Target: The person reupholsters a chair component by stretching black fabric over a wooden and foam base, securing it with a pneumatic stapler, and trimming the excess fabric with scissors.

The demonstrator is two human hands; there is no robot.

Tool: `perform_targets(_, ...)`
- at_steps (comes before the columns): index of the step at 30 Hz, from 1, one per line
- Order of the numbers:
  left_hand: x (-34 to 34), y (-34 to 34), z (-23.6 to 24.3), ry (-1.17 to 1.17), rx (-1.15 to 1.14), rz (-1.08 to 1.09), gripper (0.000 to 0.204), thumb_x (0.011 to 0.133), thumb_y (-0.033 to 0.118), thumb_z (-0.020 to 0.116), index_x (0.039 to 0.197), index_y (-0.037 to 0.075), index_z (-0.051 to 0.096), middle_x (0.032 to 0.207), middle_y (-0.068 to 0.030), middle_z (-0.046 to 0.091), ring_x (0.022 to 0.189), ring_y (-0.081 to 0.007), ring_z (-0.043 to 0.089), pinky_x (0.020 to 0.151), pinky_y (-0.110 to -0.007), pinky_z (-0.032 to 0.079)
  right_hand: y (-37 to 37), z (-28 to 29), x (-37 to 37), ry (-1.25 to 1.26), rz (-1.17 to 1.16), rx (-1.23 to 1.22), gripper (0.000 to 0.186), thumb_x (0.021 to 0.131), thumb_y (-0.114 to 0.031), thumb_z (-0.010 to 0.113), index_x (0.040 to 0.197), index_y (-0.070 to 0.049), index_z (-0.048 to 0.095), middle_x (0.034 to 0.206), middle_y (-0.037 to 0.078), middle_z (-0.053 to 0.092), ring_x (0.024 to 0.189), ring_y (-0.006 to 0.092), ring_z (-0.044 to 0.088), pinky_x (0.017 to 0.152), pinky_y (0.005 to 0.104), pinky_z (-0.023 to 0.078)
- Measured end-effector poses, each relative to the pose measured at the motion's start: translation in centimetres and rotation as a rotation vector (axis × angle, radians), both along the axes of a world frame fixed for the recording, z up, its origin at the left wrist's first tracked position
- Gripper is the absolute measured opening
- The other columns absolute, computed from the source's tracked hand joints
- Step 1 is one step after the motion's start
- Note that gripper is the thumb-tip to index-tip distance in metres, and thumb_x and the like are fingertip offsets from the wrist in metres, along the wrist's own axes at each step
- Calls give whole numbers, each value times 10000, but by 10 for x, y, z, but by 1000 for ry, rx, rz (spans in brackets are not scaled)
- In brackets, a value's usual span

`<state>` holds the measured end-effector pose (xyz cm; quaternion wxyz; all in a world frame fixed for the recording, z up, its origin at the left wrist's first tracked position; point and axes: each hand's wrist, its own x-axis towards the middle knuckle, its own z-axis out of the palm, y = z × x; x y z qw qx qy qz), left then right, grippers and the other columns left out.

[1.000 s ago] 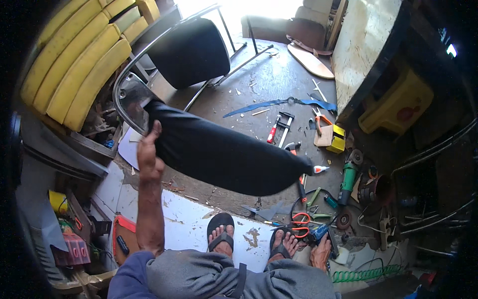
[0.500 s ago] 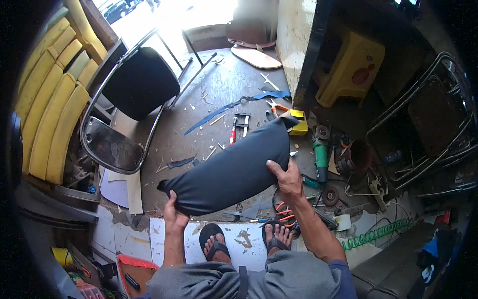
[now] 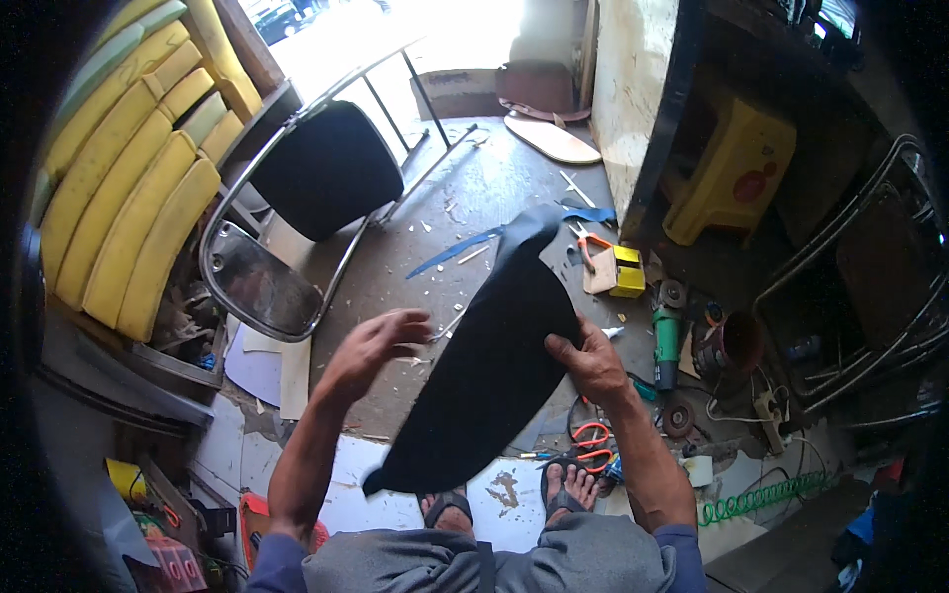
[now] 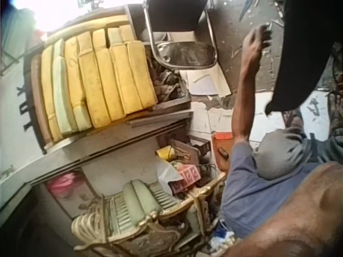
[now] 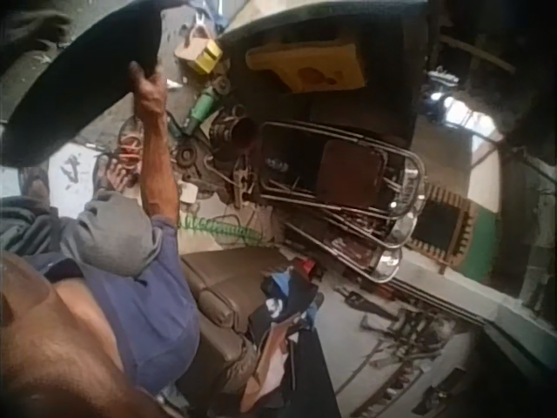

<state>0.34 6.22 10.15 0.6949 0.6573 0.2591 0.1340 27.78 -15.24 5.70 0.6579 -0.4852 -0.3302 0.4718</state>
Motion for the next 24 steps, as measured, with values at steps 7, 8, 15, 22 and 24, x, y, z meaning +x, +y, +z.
perform_targets(7,94,-17,21,-212,-596,-262,573,1052,463,575,1389,-1,574,1256,-129,674,1147,-194,647,1002,-354,513,7,3,-10,185,-74,135,553,1001,-222,710,1467,-24,489,1369,105,632,1237,199,595,1100,355,455)
perform_targets(8,98,-16,27,-220,-567,-266,542,1040,431,621,1366,-1,588,1223,-123,683,1122,-185,653,988,-343,516,6,10,-19,277,-96,174,510,1012,-201,691,1454,-33,502,1361,103,637,1243,208,601,1098,361,464)
perform_targets(15,87,14,83,-117,-177,-112,314,956,177,739,1199,17,619,1040,-44,663,980,-147,668,917,-310,547,19,23,-66,614,74,188,442,1068,-182,582,1496,-170,472,1449,48,576,1313,226,571,1110,472,489)
perform_targets(22,57,-4,225,37,56,-265,460,976,271,739,1304,-16,592,1108,-62,647,975,-132,640,865,-298,531,14,134,-5,-136,540,-39,811,997,-363,703,1619,-67,276,1513,150,498,1364,255,519,1116,420,459)
perform_targets(24,60,-11,238,34,209,-332,464,979,299,738,1295,-13,604,1103,-60,647,990,-133,635,890,-299,524,30,177,-1,116,444,215,1030,927,-331,793,1649,-70,106,1572,197,419,1371,296,526,1123,418,458)
